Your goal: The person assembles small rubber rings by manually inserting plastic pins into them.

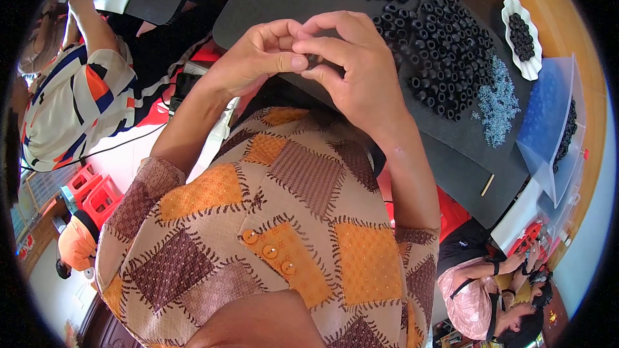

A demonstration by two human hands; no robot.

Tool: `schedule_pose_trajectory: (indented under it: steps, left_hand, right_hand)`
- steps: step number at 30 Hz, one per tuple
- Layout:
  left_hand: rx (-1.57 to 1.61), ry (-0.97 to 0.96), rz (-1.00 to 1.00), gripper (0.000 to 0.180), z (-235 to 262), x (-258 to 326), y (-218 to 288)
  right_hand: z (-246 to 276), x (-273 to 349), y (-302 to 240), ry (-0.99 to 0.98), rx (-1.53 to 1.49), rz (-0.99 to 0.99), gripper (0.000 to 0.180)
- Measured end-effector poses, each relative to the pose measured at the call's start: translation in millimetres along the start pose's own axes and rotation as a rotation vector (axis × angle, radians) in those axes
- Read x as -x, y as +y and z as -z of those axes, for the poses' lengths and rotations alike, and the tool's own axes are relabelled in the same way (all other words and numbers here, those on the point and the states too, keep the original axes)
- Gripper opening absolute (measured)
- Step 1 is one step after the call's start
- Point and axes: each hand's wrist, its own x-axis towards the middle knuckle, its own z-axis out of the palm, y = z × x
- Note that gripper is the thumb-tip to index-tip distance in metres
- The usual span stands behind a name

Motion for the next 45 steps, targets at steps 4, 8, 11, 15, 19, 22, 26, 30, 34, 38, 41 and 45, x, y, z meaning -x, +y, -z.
schedule_pose_trajectory:
  steps: [4, 8, 11, 15, 19, 22, 26, 30, 34, 38, 41, 45]
  left_hand:
    - [-0.113, 0.019, 0.045, 0.029, 0, 1, 4]
    - [-0.211, 0.038, 0.019, 0.041, 4, -2, 0]
    - [-0.248, 0.034, 0.040, 0.042, 5, -1, 4]
    - [-0.330, 0.051, 0.049, 0.042, 3, 1, 7]
    - [-0.355, 0.054, 0.054, 0.047, 1, 3, 8]
    - [-0.372, 0.030, 0.049, 0.050, 2, 2, 7]
    - [-0.418, -0.006, 0.034, 0.048, 2, 0, 7]
    - [-0.382, -0.021, 0.068, 0.048, 5, -1, 8]
    - [-0.334, -0.046, 0.084, 0.048, 6, 1, 8]
    - [-0.387, -0.026, 0.083, 0.049, 3, 4, 10]
    - [-0.438, 0.006, 0.068, 0.052, 4, 3, 9]
    - [-0.469, -0.059, 0.041, 0.060, 1, 5, 16]
  right_hand:
    - [-1, 2, -2, 0.008, 0.102, 0.026, 0.028]
    - [-2, 3, -3, 0.019, 0.153, 0.032, 0.028]
    - [-4, 5, 0, -0.017, 0.118, 0.017, 0.028]
    - [-8, 8, 4, -0.009, 0.081, 0.012, 0.028]
    - [-11, 10, 6, 0.017, 0.038, -0.001, 0.029]
    - [-12, 11, 8, 0.029, 0.018, 0.005, 0.030]
    - [-13, 13, 11, 0.042, 0.008, 0.016, 0.029]
    - [-13, 13, 12, 0.052, -0.008, 0.021, 0.029]
    - [-12, 14, 9, 0.046, -0.020, 0.010, 0.030]
    - [-15, 15, 10, 0.046, -0.004, 0.016, 0.026]
    - [-15, 15, 9, 0.039, 0.014, 0.040, 0.024]
    - [-16, 16, 11, 0.030, -0.004, 0.045, 0.023]
